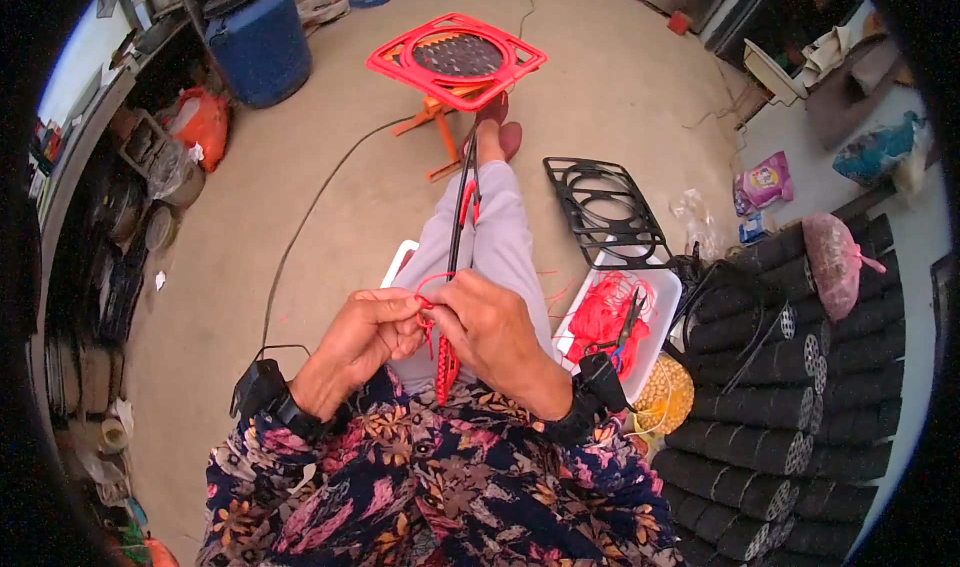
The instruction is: Wrapping a red cord around the perimeter of a plastic frame component.
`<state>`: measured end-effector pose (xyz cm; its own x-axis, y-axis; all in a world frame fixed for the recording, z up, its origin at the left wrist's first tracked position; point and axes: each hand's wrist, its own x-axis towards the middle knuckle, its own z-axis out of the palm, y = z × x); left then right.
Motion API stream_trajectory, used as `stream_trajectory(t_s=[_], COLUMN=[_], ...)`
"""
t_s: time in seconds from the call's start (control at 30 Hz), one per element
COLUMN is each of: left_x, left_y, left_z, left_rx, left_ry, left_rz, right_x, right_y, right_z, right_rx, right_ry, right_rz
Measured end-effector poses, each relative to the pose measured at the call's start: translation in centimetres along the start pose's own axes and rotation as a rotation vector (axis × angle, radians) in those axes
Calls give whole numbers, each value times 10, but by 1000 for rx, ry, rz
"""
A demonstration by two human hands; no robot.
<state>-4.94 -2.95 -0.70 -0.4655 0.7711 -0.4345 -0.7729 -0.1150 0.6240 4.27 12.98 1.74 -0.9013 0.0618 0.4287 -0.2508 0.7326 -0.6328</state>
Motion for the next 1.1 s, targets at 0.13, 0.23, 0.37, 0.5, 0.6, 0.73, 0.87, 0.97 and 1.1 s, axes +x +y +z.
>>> stream_trajectory(t_s=[0.13,0.23,0.37,0.5,0.6,0.73,0.87,0.97,1.1], left_x=[2,1,2,-4,-1,-4,-5,-4,-3], left_y=[4,-1,-19,-27,-34,-34,-37,-39,-37], left_z=[-2,1,3,6,6,13,13,14,13], left_rx=[151,204,191,-15,-177,-225,-359,-365,-350], left_ry=[98,104,65,-181,-315,-323,-305,-303,-327], left_rz=[101,88,57,-69,-81,-59,-66,-46,-57], right_x=[-7,-3,5,0,-8,-11,-14,-8,-21], right_y=[-11,-8,-26,-49,-74,-87,-94,-84,-88], right_z=[-17,-44,-51,-67,-81,-109,-122,-116,-124], right_rx=[445,629,789,1070,1162,1289,946,538,860], right_ry=[173,284,372,319,352,261,440,599,595], right_rz=[456,468,383,250,-49,-145,-280,-145,-47])
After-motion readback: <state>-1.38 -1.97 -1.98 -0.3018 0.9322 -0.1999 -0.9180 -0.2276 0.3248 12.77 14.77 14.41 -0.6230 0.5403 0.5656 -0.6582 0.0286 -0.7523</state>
